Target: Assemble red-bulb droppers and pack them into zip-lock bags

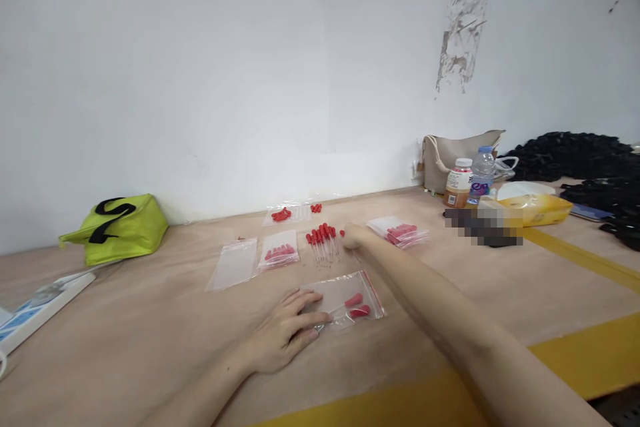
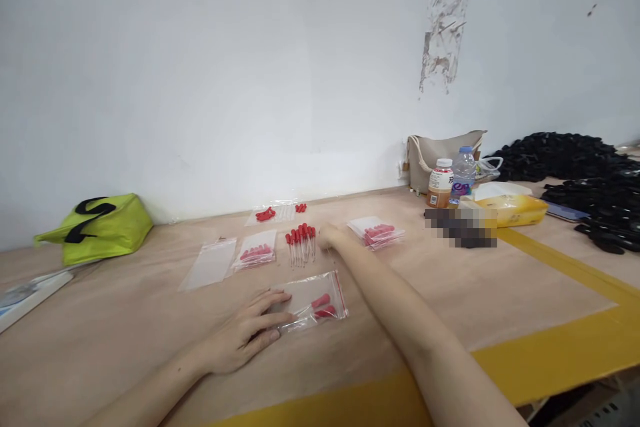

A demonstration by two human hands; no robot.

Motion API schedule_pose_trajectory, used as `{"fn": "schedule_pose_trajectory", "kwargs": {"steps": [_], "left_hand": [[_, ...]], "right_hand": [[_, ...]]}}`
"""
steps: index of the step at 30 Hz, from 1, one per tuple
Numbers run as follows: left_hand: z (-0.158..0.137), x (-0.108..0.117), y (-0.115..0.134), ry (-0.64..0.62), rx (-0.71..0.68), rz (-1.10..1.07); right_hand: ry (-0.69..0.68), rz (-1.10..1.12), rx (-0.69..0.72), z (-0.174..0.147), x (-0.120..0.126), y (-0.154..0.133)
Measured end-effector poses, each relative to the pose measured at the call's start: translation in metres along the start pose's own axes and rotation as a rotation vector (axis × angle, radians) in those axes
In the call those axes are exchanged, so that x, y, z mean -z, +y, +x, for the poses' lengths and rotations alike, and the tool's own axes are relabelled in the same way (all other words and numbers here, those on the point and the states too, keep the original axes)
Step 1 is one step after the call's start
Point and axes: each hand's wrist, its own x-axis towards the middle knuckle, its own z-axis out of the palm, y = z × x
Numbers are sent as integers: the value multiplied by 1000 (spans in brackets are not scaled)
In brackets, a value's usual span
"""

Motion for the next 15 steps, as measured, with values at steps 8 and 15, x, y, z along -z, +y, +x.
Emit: {"fn": "schedule_pose_trajectory", "kwargs": {"steps": [8, 15], "left_hand": [[0, 0, 0, 40, 7, -50], [1, -4, -5, 41, 27, -87]], "right_hand": [[150, 488, -1, -58, 11, 54], [66, 1230, -56, -107, -7, 69]]}}
